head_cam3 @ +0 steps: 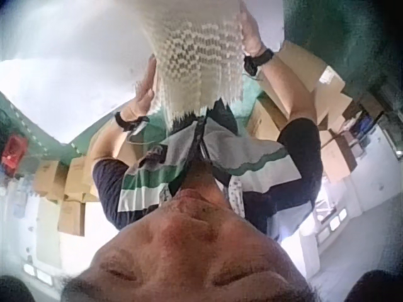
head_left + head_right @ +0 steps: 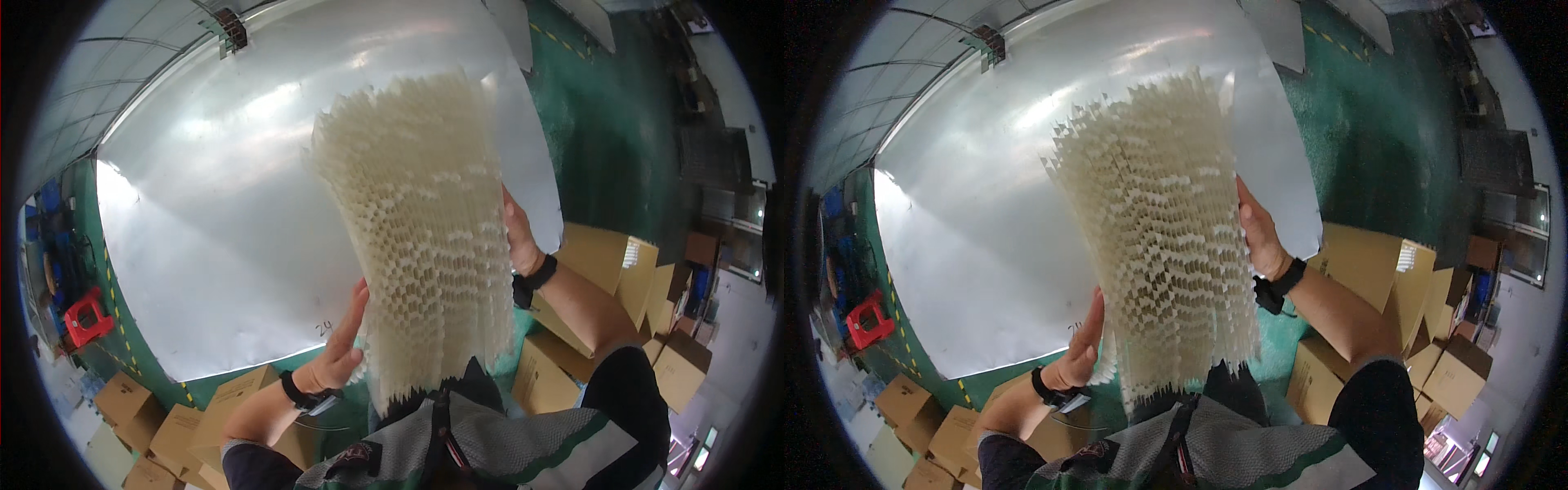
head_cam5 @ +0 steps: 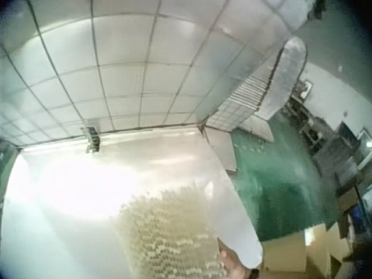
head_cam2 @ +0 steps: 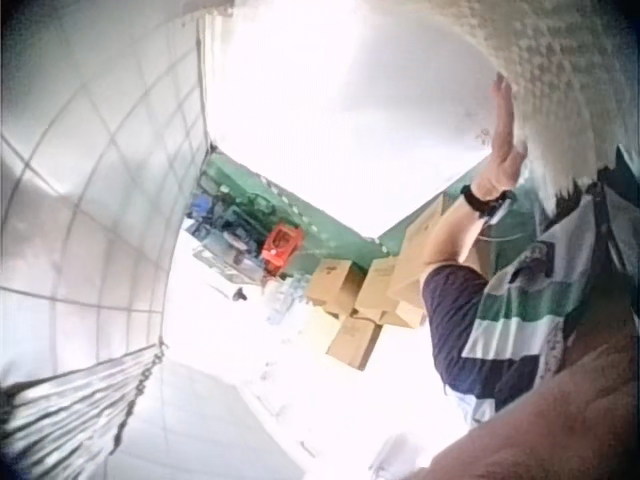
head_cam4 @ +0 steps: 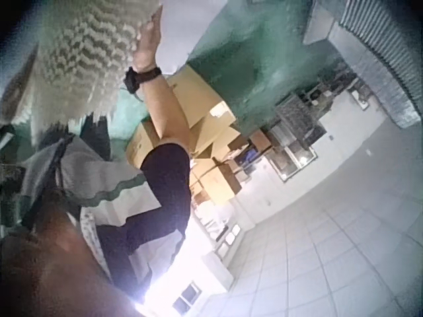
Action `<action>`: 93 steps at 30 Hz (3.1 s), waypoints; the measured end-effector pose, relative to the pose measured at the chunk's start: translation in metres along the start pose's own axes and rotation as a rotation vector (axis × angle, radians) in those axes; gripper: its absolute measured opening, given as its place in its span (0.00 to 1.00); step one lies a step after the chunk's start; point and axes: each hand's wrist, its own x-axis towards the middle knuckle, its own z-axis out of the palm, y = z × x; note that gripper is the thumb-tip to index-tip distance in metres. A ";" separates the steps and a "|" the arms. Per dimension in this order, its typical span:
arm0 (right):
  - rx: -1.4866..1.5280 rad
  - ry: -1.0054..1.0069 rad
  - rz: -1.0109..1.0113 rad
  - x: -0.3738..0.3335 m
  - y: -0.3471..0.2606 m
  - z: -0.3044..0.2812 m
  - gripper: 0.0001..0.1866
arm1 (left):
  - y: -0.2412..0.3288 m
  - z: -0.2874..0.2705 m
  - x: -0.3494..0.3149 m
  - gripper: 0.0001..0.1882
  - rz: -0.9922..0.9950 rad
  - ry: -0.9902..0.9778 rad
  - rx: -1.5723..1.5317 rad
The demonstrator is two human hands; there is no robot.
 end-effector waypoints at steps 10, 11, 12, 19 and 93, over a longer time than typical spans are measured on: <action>-0.218 -0.205 0.270 -0.015 -0.003 -0.042 0.46 | -0.006 -0.017 -0.009 0.46 0.084 -0.232 0.431; -0.148 -0.207 0.287 -0.014 -0.007 -0.037 0.47 | -0.005 -0.022 -0.006 0.47 0.165 -0.261 0.603; -0.078 -0.208 0.302 -0.013 -0.008 -0.035 0.48 | -0.004 -0.025 -0.004 0.47 0.247 -0.290 0.775; -0.409 -0.024 -0.006 -0.015 -0.011 -0.014 0.43 | -0.008 -0.009 -0.005 0.48 0.260 -0.183 1.062; 1.147 1.202 -1.295 -0.504 -0.041 -0.298 0.27 | 0.105 0.721 0.378 0.36 0.400 -1.529 0.558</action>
